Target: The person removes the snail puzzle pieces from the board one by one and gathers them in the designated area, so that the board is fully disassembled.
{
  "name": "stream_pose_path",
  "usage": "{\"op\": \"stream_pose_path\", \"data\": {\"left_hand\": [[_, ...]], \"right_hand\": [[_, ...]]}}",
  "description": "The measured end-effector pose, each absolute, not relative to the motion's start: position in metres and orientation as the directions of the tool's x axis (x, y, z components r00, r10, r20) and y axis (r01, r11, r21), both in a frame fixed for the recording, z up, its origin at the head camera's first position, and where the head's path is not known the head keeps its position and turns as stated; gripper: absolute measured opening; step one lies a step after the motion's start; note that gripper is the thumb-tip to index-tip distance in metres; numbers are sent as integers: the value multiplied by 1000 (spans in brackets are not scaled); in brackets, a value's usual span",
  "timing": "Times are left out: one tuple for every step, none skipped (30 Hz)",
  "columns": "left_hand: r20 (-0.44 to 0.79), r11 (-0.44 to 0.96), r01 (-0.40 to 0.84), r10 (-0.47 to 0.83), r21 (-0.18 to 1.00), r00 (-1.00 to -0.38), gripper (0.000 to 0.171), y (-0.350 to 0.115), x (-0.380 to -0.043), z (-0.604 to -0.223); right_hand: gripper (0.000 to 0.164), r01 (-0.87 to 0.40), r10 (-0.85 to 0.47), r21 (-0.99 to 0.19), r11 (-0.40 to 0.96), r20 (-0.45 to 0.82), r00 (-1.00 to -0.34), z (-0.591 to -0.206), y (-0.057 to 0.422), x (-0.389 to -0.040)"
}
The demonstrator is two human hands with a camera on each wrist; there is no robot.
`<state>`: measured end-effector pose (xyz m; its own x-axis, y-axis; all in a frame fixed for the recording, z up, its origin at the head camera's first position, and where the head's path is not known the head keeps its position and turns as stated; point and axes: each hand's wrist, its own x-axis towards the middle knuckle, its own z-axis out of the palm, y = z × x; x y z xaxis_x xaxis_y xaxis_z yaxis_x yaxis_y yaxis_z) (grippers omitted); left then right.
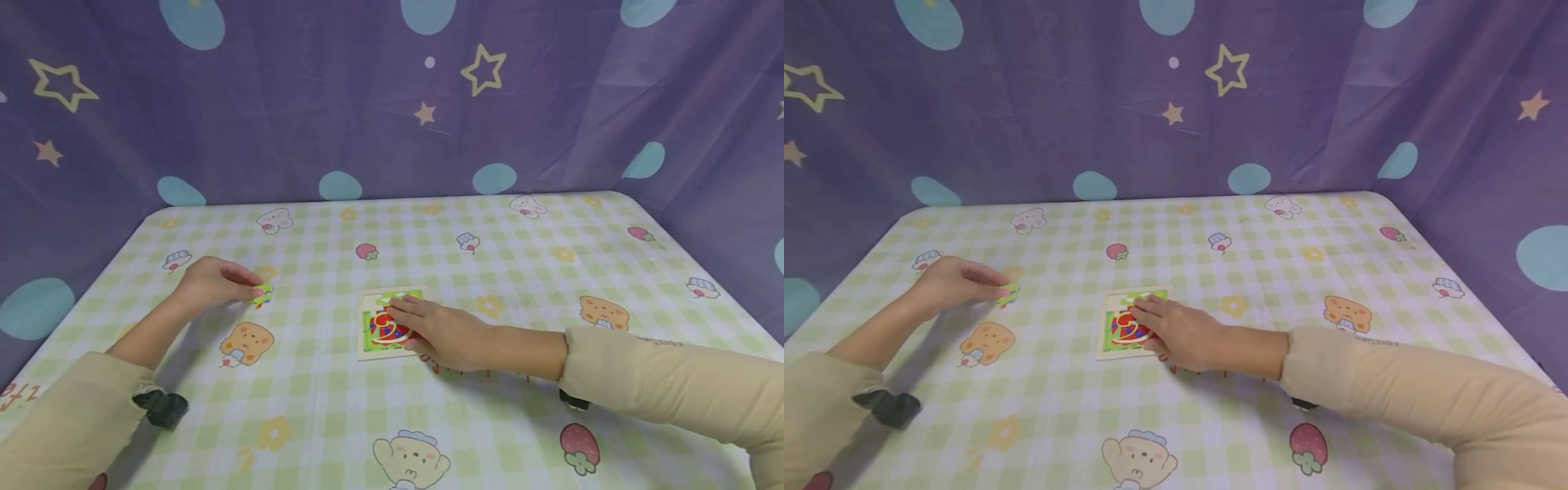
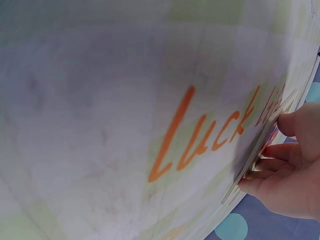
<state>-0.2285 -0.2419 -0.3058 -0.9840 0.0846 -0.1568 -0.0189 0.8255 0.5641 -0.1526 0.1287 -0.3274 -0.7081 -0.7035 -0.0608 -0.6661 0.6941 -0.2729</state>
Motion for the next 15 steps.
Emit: {"op": "stream_pose_path", "data": {"left_hand": [[-157, 828, -18, 85, 560, -984, 36, -242, -229, -306], [-156, 832, -18, 83, 554, -984, 36, -242, -229, -306], [-156, 836, -18, 82, 549, -984, 36, -242, -230, -306], [-157, 838, -16, 83, 546, -984, 36, -242, -230, -306], [-160, 839, -15, 86, 544, -983, 36, -242, -230, -306], [-162, 840, -15, 87, 542, -983, 36, -242, -230, -306], [-164, 840, -16, 88, 542, -982, 36, -242, -231, -306], [-166, 840, -16, 88, 542, -982, 35, -242, -231, -306], [-167, 840, -15, 90, 542, -982, 35, -242, -230, -305], [-167, 840, -15, 91, 542, -982, 34, -242, -230, -305], [-166, 840, -15, 90, 542, -982, 34, -242, -230, -305], [-165, 840, -15, 89, 543, -982, 34, -242, -230, -305], [-165, 840, -16, 88, 543, -982, 34, -242, -230, -305], [-163, 840, -15, 87, 543, -983, 34, -242, -229, -305], [-160, 839, -16, 85, 544, -983, 34, -242, -229, -305]], "right_hand": [[57, -665, -703, -273, 695, -62, -709, -327, 129, -153], [57, -665, -703, -274, 695, -64, -709, -327, 128, -153], [57, -663, -702, -275, 696, -66, -709, -327, 128, -153], [57, -663, -702, -275, 696, -67, -709, -327, 128, -153], [57, -662, -702, -277, 696, -68, -709, -326, 128, -153], [57, -663, -703, -277, 695, -67, -708, -326, 128, -153], [57, -664, -704, -278, 694, -67, -707, -326, 128, -153], [57, -665, -705, -278, 693, -67, -706, -326, 128, -153], [57, -666, -706, -278, 692, -67, -705, -326, 128, -153], [57, -666, -706, -278, 692, -68, -705, -326, 128, -153], [57, -666, -706, -278, 692, -69, -705, -326, 128, -153], [57, -667, -707, -277, 692, -68, -704, -326, 128, -153], [57, -667, -706, -277, 692, -69, -705, -326, 128, -153], [57, -666, -706, -277, 692, -69, -705, -326, 128, -153], [57, -666, -706, -276, 693, -69, -705, -326, 128, -153]]}}
